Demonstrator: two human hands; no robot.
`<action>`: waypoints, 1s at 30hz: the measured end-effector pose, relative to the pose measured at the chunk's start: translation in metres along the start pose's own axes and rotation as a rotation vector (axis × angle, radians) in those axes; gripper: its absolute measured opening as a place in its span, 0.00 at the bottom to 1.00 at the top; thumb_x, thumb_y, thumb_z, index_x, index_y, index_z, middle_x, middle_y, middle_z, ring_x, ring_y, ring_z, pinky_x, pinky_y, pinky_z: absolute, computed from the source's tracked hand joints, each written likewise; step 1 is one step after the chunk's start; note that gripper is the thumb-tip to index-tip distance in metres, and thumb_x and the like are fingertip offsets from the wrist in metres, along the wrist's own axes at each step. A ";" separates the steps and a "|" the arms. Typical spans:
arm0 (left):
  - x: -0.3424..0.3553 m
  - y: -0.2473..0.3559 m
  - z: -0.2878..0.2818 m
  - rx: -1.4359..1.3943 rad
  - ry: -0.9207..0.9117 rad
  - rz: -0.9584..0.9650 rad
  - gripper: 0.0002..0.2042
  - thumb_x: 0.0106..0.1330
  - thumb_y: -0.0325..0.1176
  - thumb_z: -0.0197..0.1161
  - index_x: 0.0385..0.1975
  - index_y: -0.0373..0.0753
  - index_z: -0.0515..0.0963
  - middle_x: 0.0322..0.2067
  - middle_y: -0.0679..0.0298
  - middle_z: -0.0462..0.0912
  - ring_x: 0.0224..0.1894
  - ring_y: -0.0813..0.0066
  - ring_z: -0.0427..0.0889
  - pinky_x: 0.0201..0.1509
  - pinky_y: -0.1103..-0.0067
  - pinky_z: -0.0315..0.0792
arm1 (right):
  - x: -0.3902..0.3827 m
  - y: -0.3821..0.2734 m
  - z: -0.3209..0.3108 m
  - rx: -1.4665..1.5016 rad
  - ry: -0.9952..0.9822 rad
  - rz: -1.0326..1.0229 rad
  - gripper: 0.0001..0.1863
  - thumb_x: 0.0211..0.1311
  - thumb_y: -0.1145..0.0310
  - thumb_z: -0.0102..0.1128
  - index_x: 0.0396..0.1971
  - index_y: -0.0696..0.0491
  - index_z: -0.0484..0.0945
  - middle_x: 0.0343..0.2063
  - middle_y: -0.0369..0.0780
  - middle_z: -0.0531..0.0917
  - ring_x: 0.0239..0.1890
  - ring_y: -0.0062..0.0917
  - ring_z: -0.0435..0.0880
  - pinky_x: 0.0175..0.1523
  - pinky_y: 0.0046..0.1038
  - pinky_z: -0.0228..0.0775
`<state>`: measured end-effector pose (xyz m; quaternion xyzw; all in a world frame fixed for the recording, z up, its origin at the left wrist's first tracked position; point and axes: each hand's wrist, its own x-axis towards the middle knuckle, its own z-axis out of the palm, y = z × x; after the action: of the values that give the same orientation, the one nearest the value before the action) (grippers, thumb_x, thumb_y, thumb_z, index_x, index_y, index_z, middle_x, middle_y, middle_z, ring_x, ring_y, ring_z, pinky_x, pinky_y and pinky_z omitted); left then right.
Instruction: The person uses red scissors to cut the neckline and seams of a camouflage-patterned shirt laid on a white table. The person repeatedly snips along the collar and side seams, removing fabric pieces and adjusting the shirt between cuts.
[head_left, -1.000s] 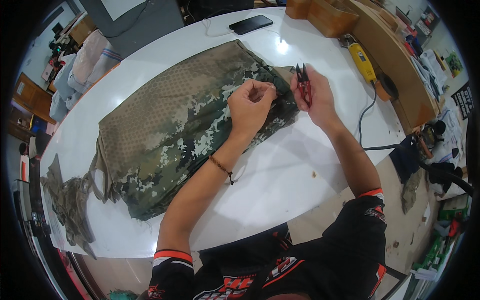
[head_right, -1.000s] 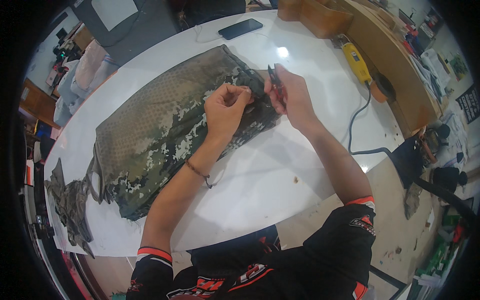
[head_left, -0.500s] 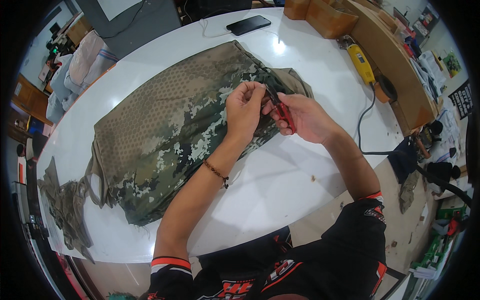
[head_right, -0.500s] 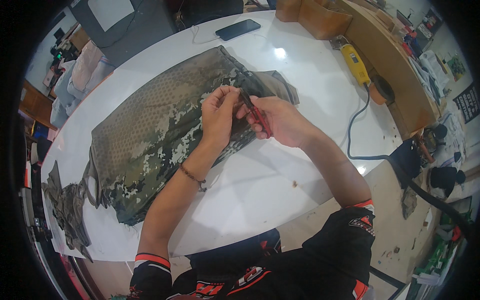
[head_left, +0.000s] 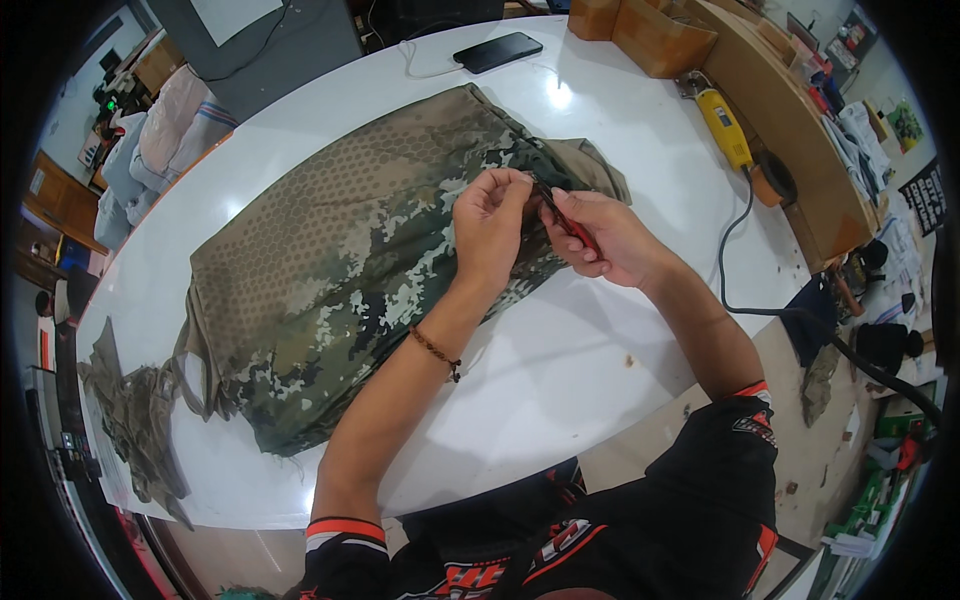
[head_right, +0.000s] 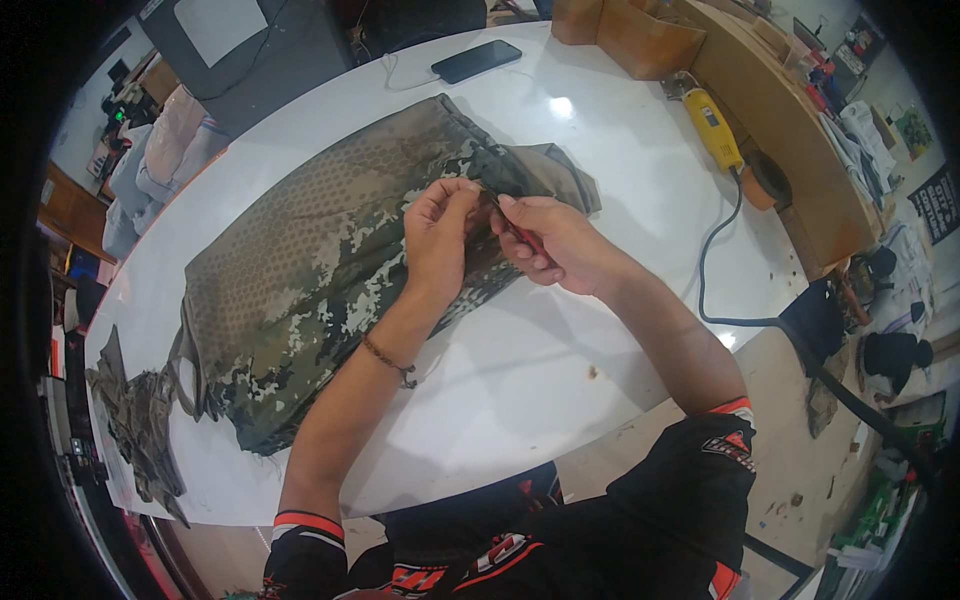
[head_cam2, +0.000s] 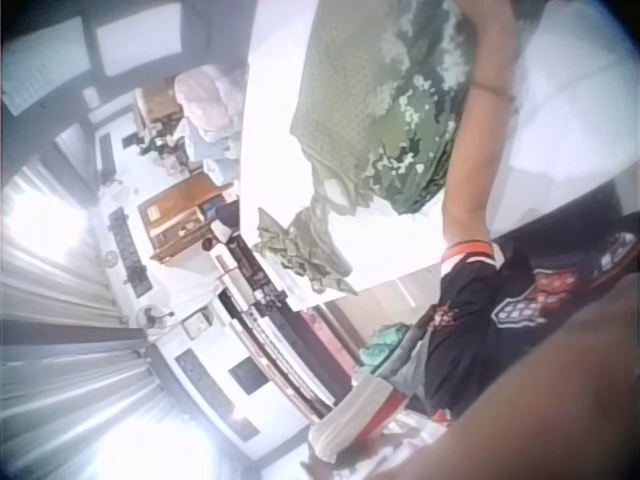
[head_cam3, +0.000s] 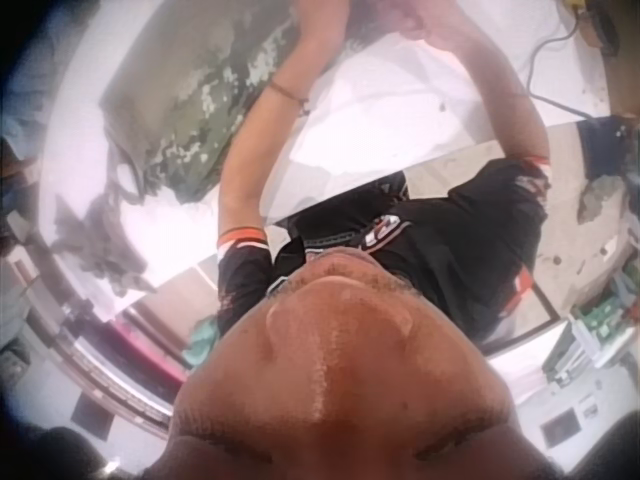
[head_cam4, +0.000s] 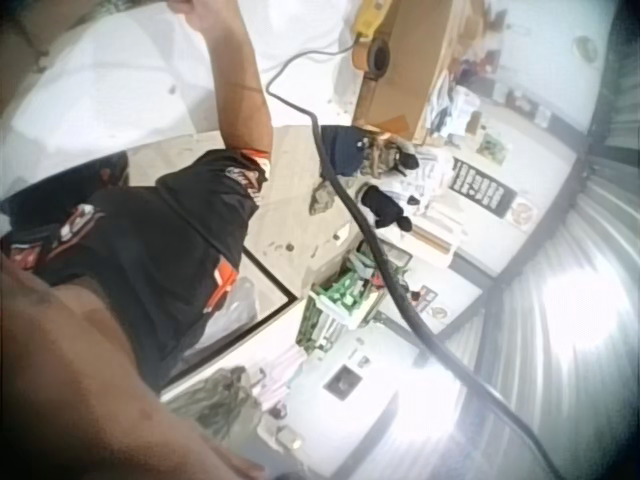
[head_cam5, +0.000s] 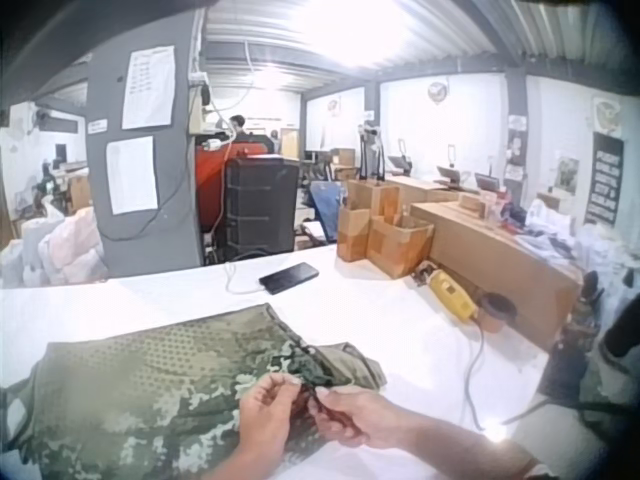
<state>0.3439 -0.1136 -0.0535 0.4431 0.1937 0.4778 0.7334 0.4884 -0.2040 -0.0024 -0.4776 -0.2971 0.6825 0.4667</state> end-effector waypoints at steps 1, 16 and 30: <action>0.000 0.000 0.000 0.006 0.002 0.007 0.04 0.72 0.27 0.62 0.37 0.32 0.79 0.34 0.67 0.83 0.34 0.84 0.81 0.42 0.83 0.77 | 0.001 0.000 0.000 -0.002 0.009 -0.003 0.18 0.81 0.52 0.45 0.37 0.51 0.71 0.20 0.29 0.66 0.16 0.11 0.57 0.16 0.18 0.43; -0.002 -0.006 0.002 0.120 -0.026 0.052 0.04 0.70 0.25 0.63 0.35 0.31 0.80 0.35 0.66 0.84 0.36 0.86 0.81 0.43 0.85 0.76 | 0.002 0.002 -0.008 0.030 -0.051 -0.057 0.14 0.79 0.54 0.47 0.35 0.47 0.70 0.19 0.28 0.65 0.15 0.11 0.56 0.16 0.18 0.42; -0.087 0.082 -0.024 0.408 -0.333 -0.019 0.03 0.74 0.27 0.60 0.39 0.35 0.75 0.32 0.63 0.86 0.36 0.78 0.86 0.41 0.79 0.81 | 0.015 0.001 -0.023 -0.922 0.512 -0.788 0.20 0.63 0.68 0.71 0.53 0.59 0.79 0.27 0.35 0.82 0.28 0.13 0.75 0.33 0.20 0.67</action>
<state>0.2423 -0.1660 -0.0100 0.6526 0.1669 0.3424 0.6550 0.5079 -0.1912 -0.0174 -0.6313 -0.5913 0.1284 0.4852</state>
